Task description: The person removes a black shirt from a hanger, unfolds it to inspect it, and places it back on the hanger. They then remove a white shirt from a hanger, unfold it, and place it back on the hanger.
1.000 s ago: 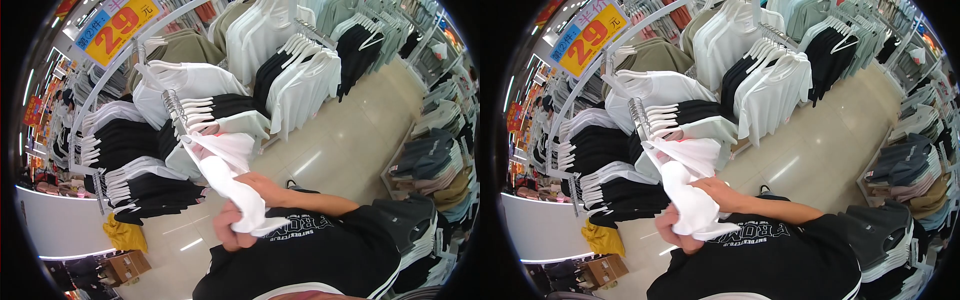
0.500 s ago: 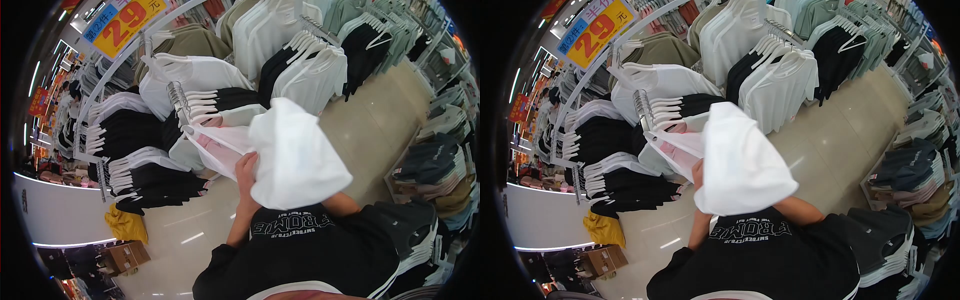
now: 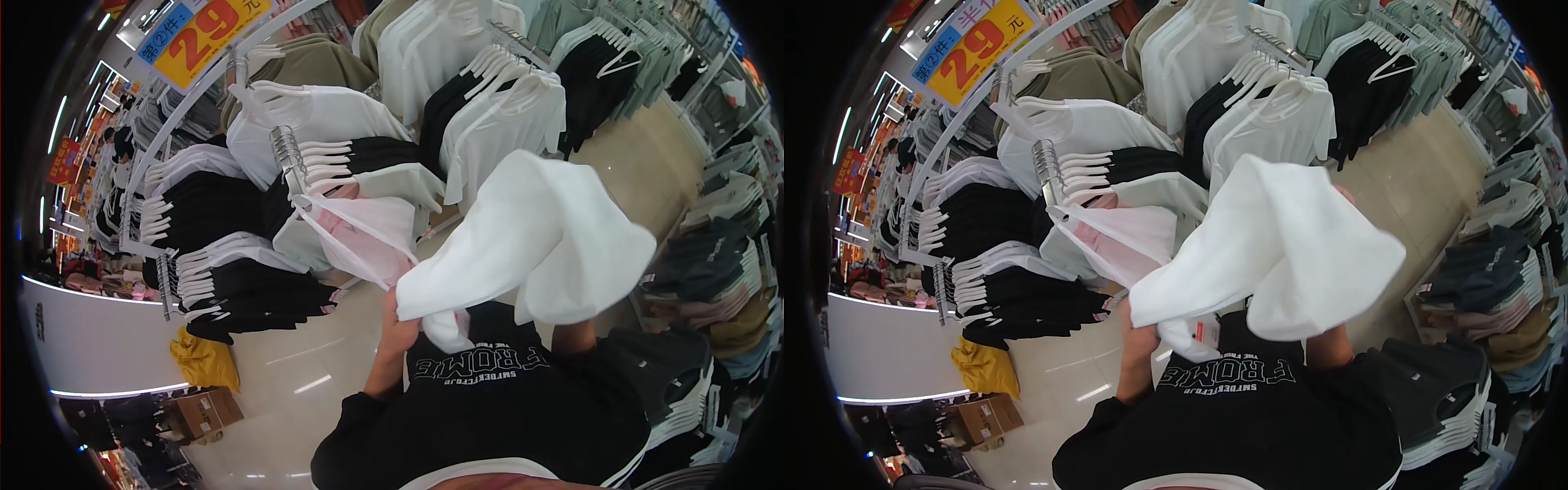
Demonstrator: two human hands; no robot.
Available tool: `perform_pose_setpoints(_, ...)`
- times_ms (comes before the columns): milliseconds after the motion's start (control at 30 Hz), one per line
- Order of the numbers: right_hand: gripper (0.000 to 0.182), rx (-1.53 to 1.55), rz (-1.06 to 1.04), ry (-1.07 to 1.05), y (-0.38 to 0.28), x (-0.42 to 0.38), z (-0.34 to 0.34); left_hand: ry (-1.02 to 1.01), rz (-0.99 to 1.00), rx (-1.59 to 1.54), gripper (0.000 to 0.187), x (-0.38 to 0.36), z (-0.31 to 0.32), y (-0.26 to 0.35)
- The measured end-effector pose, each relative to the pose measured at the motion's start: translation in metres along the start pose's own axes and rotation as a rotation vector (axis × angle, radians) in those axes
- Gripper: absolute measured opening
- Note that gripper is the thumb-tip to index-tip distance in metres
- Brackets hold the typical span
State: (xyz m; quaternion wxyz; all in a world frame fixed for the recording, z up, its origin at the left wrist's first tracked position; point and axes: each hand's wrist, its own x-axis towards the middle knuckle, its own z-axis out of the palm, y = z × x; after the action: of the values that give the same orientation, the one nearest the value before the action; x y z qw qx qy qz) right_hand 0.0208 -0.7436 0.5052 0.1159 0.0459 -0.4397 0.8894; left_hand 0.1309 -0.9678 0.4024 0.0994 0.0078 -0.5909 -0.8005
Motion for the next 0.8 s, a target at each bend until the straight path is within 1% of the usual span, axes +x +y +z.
perform_pose_setpoints(33, 0.057, 0.006, 0.013, -0.003, 0.000, 0.002, -0.002, -0.049, 0.011, -0.081, 0.042, 0.001, -0.002, 0.002)
perform_pose_setpoints(100, 0.058, -0.004, 0.035, -0.051, 0.005, 0.006, -0.012, -0.046, -0.004, -0.269, 0.044, 0.002, 0.000, 0.004)
perform_pose_setpoints(133, 0.058, -0.031, 0.054, -0.129, 0.012, 0.008, -0.026, -0.044, -0.011, -0.363, 0.046, 0.003, 0.002, 0.006)
perform_pose_setpoints(167, 0.058, -0.059, 0.071, -0.208, 0.018, 0.009, -0.039, 0.144, -0.083, -0.387, 0.044, 0.004, 0.009, 0.011)
perform_pose_setpoints(233, 0.055, -0.132, 0.170, -0.426, 0.013, 0.015, -0.058, 0.522, -0.234, -0.422, 0.045, 0.009, 0.026, 0.020)
perform_pose_setpoints(300, 0.053, -0.294, 0.280, -0.643, 0.004, 0.030, -0.076, 0.237, -0.103, -0.657, 0.043, 0.017, -0.008, -0.003)
perform_pose_setpoints(333, 0.052, -0.322, 0.292, -0.691, 0.003, 0.036, -0.080, 0.095, -0.038, -0.772, 0.042, 0.024, -0.016, -0.002)
perform_pose_setpoints(367, 0.051, -0.351, 0.303, -0.740, 0.002, 0.042, -0.084, 0.254, -0.137, -0.833, 0.038, 0.028, -0.018, 0.003)
perform_pose_setpoints(433, 0.048, -0.263, 0.216, -0.721, 0.004, 0.044, -0.087, 0.177, -0.166, -0.829, 0.039, 0.037, -0.030, -0.010)
perform_pose_setpoints(467, 0.047, -0.253, 0.198, -0.520, 0.009, 0.043, -0.088, 0.132, -0.175, -0.828, 0.040, 0.040, -0.036, -0.014)
perform_pose_setpoints(500, 0.047, -0.241, 0.176, -0.319, 0.016, 0.041, -0.087, 0.030, -0.255, -0.776, 0.035, 0.041, -0.037, -0.009)
perform_pose_setpoints(533, 0.048, -0.229, 0.155, -0.118, 0.021, 0.039, -0.086, 0.145, -0.275, -0.593, 0.033, 0.042, -0.031, -0.008)
perform_pose_setpoints(567, 0.050, -0.243, 0.132, -0.104, 0.019, 0.046, -0.084, 0.257, -0.293, -0.408, 0.031, 0.044, -0.020, -0.008)
perform_pose_setpoints(600, 0.049, -0.188, 0.128, -0.072, 0.014, 0.051, -0.078, 0.366, -0.308, -0.221, 0.030, 0.046, -0.014, -0.007)
perform_pose_setpoints(633, 0.048, -0.134, 0.123, -0.040, 0.009, 0.056, -0.068, 0.253, -0.285, -0.214, 0.029, 0.046, -0.019, -0.014)
perform_pose_setpoints(700, 0.044, -0.049, 0.075, 0.014, 0.002, 0.064, -0.046, 0.190, -0.262, 0.025, 0.028, 0.049, -0.025, -0.030)
perform_pose_setpoints(800, 0.042, -0.193, -0.034, 0.168, -0.010, 0.069, -0.001, 0.126, -0.212, 0.333, 0.033, 0.049, -0.023, -0.034)
